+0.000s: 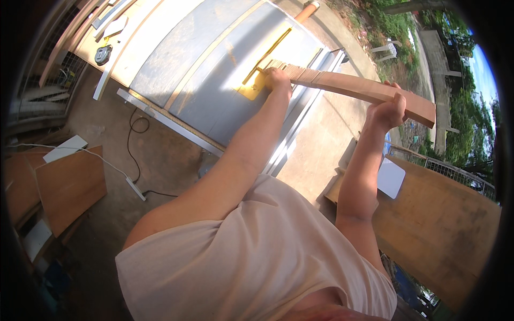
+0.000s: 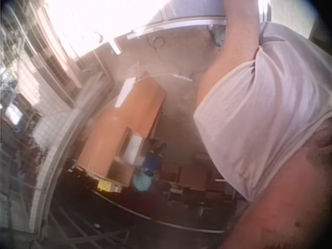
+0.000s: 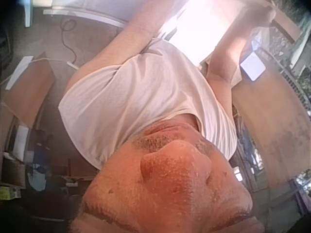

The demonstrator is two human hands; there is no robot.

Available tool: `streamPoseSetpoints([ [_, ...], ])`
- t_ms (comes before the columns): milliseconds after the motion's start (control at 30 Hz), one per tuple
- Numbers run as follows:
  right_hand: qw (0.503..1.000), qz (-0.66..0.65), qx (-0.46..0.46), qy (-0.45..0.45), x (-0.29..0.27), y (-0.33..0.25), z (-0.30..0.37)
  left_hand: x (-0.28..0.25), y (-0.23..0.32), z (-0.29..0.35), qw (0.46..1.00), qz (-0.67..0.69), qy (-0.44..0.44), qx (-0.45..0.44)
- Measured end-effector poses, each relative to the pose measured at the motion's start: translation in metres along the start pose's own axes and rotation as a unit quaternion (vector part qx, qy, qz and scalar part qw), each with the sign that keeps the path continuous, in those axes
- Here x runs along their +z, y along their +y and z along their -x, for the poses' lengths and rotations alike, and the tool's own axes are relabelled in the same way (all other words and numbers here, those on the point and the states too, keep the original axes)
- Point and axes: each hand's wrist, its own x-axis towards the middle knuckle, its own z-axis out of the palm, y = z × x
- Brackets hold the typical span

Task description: The person assembles a curved wooden furniture piece. They align and secure a white panel to a curved wooden frame using a power drill, then cut a wooden strip on a table saw and attach it to the frame.

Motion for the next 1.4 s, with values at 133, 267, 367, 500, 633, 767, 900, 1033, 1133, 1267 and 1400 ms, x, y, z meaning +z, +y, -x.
streamPoseSetpoints([
  [133, 1.000, 0.012, -0.006, 0.013, 0.002, 0.002, -0.002, 0.005, 0.004, -0.011, 0.998, 0.049, 0.016, -0.032],
  [267, 1.000, 0.017, -0.008, 0.023, 0.006, 0.005, -0.001, 0.018, 0.008, -0.031, 0.993, 0.080, 0.066, -0.061],
  [367, 0.999, 0.038, -0.017, 0.023, 0.006, 0.004, -0.001, 0.019, 0.012, -0.041, 0.994, 0.064, 0.073, -0.058],
  [500, 0.999, 0.035, -0.010, -0.004, -0.009, 0.009, -0.012, 0.018, 0.014, -0.046, 0.996, 0.050, 0.059, -0.033],
  [633, 0.999, 0.027, -0.021, -0.003, -0.001, 0.009, -0.003, 0.025, 0.010, -0.051, 0.950, 0.276, 0.045, -0.137],
  [767, 1.000, 0.015, -0.022, 0.003, -0.009, 0.003, -0.003, -0.001, 0.006, -0.019, 0.992, 0.115, 0.010, -0.055],
  [900, 1.000, 0.003, -0.011, 0.010, -0.012, -0.004, 0.006, -0.002, 0.005, 0.002, 0.998, 0.048, -0.020, -0.032],
  [1033, 1.000, -0.009, -0.007, 0.012, -0.023, -0.009, 0.018, 0.015, 0.006, 0.008, 0.997, 0.048, -0.023, -0.049],
  [1133, 1.000, -0.013, -0.013, 0.011, -0.029, -0.014, 0.031, 0.043, 0.010, 0.002, 0.994, 0.068, 0.014, -0.084],
  [1267, 1.000, -0.022, -0.014, -0.007, -0.024, -0.017, 0.042, 0.088, 0.002, -0.035, 0.947, 0.236, 0.120, -0.183],
  [1400, 0.999, -0.025, -0.023, -0.004, -0.039, -0.018, 0.046, 0.057, 0.004, -0.001, 0.988, 0.125, -0.021, -0.094],
])
